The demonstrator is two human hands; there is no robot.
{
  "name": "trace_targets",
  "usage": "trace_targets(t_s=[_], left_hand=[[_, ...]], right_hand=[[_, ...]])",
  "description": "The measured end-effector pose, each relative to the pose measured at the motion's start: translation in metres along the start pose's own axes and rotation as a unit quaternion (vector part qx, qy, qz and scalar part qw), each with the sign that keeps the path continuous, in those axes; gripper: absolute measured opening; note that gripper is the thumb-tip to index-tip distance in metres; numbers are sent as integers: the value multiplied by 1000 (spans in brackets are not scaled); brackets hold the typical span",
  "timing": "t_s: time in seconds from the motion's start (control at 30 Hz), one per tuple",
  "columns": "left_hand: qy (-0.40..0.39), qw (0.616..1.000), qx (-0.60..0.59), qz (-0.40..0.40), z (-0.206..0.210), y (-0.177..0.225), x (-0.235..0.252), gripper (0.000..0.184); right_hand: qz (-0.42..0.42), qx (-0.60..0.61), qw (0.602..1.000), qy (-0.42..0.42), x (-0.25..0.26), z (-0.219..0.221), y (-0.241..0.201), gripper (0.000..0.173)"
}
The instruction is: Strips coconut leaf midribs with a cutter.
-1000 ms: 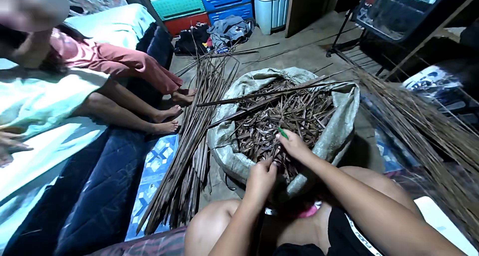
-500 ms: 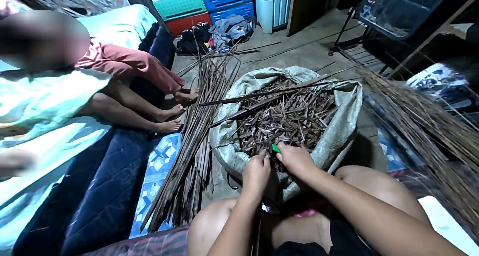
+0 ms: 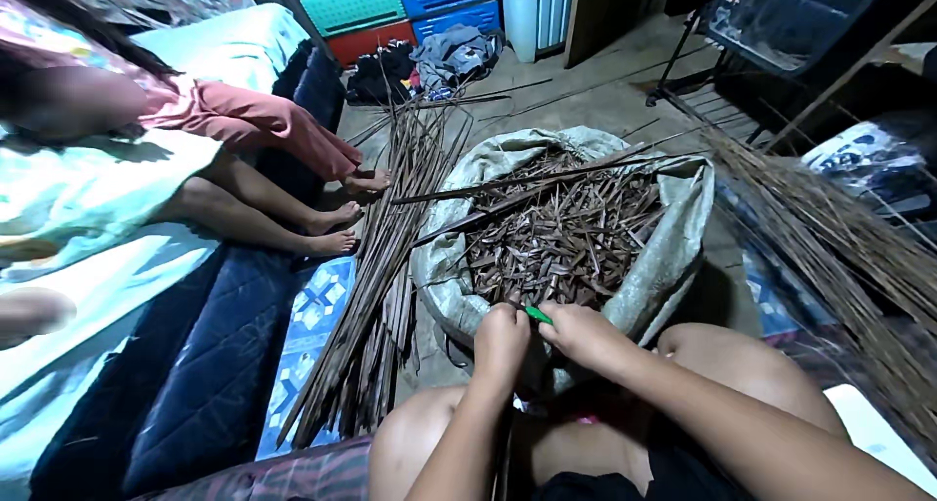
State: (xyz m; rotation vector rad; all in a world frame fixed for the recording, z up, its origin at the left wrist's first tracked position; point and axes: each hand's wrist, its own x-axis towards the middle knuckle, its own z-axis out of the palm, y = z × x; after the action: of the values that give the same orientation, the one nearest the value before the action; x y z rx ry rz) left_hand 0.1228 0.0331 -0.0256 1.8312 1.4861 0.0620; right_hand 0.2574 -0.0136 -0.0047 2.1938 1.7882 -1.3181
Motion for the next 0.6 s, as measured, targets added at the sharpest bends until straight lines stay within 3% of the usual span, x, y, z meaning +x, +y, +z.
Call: trace_targets(t_s=[0.17, 0.3, 0.4, 0.47, 0.6], left_hand=[[2, 1000, 13, 27, 3, -1, 2, 41], [-2, 999, 15, 33, 3, 3, -4, 42], [0, 999, 4, 46, 4, 3, -6, 41], [-8, 998, -13, 59, 6, 3, -6, 40], [-50, 996, -38, 63, 10, 9, -11, 42]], right_hand=[[56, -70, 994, 56, 14, -1, -1, 38], [120, -34, 985, 117, 33, -18, 13, 40], [53, 123, 983, 128, 41, -25, 28, 40], [-3, 249, 961, 120, 46, -18, 31, 38], [4, 375, 920, 112, 52, -14, 28, 25]])
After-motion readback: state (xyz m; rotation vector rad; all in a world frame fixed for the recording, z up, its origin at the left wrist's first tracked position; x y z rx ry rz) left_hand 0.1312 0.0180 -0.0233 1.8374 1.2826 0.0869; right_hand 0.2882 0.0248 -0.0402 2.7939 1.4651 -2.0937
